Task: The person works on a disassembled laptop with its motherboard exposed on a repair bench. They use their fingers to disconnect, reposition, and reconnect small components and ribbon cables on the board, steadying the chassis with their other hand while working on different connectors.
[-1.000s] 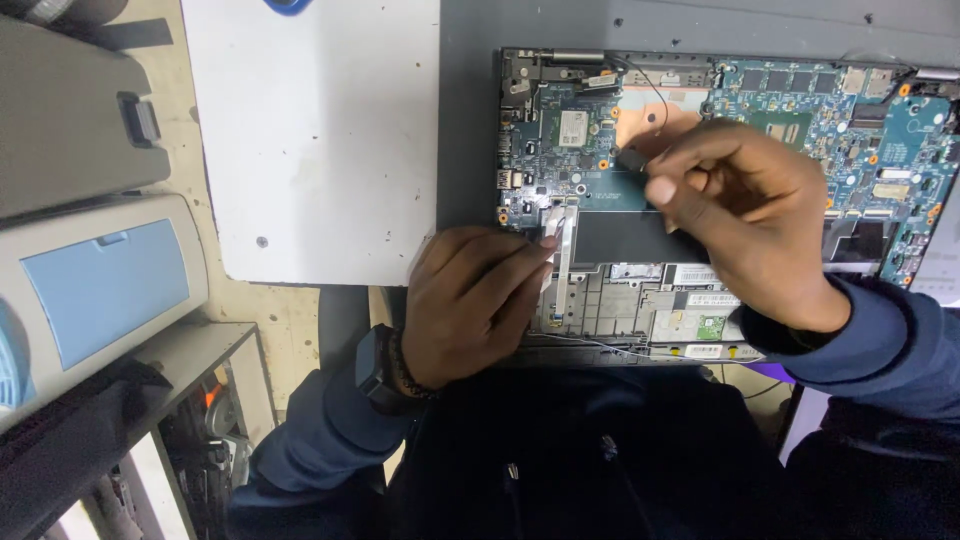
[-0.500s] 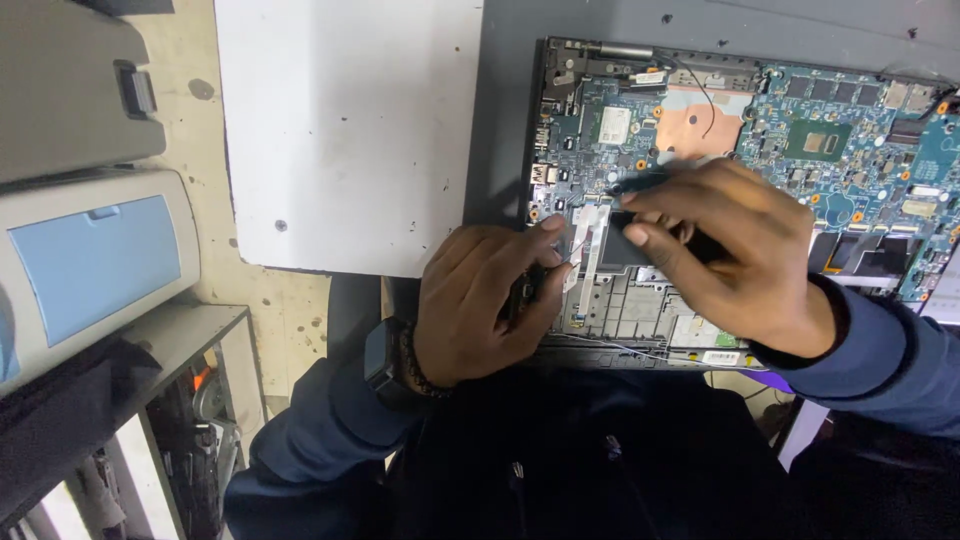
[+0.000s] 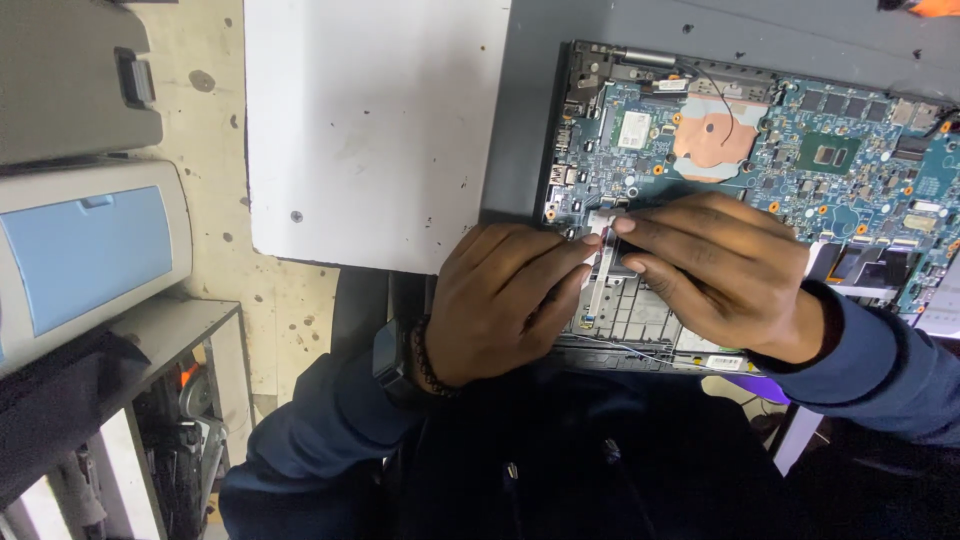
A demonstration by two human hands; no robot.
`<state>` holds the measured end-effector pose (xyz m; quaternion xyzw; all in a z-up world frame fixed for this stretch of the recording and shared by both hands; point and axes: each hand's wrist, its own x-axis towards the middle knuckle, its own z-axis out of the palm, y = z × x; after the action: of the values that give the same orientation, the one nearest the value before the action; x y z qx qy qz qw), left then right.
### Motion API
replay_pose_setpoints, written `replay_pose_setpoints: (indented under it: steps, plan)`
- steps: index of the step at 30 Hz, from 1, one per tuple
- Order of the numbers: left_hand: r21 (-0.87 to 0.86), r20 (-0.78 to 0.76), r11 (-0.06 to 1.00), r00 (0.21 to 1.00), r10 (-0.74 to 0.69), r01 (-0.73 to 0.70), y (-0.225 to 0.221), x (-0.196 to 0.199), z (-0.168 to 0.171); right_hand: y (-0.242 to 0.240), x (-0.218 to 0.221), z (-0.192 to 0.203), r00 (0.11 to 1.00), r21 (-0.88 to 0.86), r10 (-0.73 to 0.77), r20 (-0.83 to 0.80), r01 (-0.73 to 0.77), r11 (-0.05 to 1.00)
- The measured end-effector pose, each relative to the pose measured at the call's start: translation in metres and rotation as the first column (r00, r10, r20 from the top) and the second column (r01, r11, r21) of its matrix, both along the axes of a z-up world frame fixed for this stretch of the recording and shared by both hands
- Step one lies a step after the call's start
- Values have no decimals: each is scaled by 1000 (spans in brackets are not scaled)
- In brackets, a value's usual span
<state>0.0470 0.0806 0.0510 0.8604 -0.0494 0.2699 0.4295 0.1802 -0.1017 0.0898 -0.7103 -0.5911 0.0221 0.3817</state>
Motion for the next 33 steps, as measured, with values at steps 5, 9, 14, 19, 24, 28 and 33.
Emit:
replay_pose_setpoints:
  steps: [5, 9, 14, 19, 24, 28, 33]
  plan:
    - [11, -13, 1000, 1000, -24, 24, 1, -2, -2, 6, -3, 5, 999, 0, 2, -35, -2, 1000]
    - [26, -11, 997, 997, -77, 77, 2, 1, -1, 3, -6, 5, 982, -38, -51, -184, 45, 998]
    - [39, 33, 995, 995, -98, 97, 0, 4, 0, 5, -3, -1, 945, 38, -96, -311, 114, 993]
    - [-47, 128, 998, 991, -43, 49, -6, 5, -13, 11, -6, -6, 919, 113, -134, -370, 188, 976]
    - [-42, 179, 999, 984, 7, 1, -7, 8, -10, 15, -2, -3, 884, 157, -79, -460, 168, 973]
    - [-52, 182, 998, 982, 49, -41, 0, 10, -1, 10, -2, -6, 857, 154, -64, -511, 164, 974]
    - [-103, 187, 982, 966, 178, -161, 5, 8, -8, 2, -6, -23, 782, 86, -169, -600, 273, 958]
